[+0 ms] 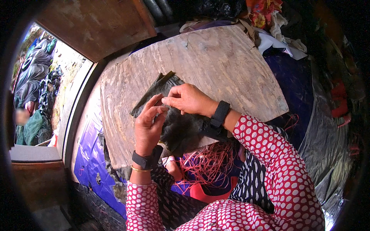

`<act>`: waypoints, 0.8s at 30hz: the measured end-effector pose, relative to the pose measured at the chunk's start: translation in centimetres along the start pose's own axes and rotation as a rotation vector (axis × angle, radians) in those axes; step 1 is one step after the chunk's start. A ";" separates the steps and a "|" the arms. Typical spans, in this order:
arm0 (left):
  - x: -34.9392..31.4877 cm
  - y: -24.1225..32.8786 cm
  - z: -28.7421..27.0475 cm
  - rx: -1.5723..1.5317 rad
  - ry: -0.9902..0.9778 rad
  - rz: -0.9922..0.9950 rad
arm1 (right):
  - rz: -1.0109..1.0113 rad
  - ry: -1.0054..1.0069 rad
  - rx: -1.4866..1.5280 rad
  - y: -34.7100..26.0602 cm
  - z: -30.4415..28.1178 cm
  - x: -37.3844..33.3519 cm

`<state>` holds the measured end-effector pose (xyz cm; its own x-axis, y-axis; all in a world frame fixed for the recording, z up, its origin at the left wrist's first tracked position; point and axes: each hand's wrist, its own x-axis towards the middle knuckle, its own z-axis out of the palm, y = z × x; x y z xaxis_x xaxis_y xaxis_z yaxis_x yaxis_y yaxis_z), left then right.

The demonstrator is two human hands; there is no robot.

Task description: Folding and tying dark green leaves on a wooden board while sitting on a tarp.

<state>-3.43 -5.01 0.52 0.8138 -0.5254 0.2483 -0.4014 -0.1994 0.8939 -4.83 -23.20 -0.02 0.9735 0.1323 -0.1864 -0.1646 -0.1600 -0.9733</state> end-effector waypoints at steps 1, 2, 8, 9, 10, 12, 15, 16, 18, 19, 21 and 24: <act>0.0 0.0 0.1 -0.001 -0.001 -0.001 | 0.053 -0.043 0.000 -0.1 0.0 0.0; 0.0 -0.1 0.2 0.012 0.015 0.013 | 0.054 -0.042 0.001 -0.4 0.0 -0.1; 0.1 -0.5 0.6 0.020 0.033 0.070 | 0.218 -0.089 0.351 -0.4 0.1 0.0; 0.0 -0.5 0.6 0.005 0.041 0.065 | 0.202 -0.060 0.367 -0.4 0.3 0.0; -0.1 -0.5 0.5 0.006 0.040 0.064 | 0.187 -0.031 0.383 -0.4 0.5 0.1; -0.3 -0.4 0.4 0.004 0.034 0.007 | 0.188 0.014 0.329 -0.2 0.5 0.3; -0.6 -0.5 -0.1 0.093 0.008 -0.015 | 0.185 0.078 0.248 -0.1 0.5 0.6; -0.7 -0.5 -0.1 0.092 0.011 -0.019 | 0.146 0.116 0.142 -0.1 0.5 0.7; -0.8 -0.1 -0.1 0.220 -0.001 0.033 | 0.040 0.191 -0.081 0.2 0.3 0.9; -0.9 0.0 0.0 0.221 0.002 0.031 | 0.039 0.188 -0.081 0.6 0.2 1.0; -1.0 0.1 0.0 0.231 -0.007 0.015 | -0.374 0.458 -0.676 0.8 0.3 1.2; -1.1 -0.5 0.1 0.252 -0.038 0.096 | -0.314 0.410 -0.739 0.2 0.7 1.0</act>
<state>-4.14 -4.39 -0.23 0.7528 -0.5813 0.3088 -0.5714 -0.3441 0.7451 -4.00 -22.45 -0.52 0.9599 -0.0610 0.2736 0.1244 -0.7819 -0.6108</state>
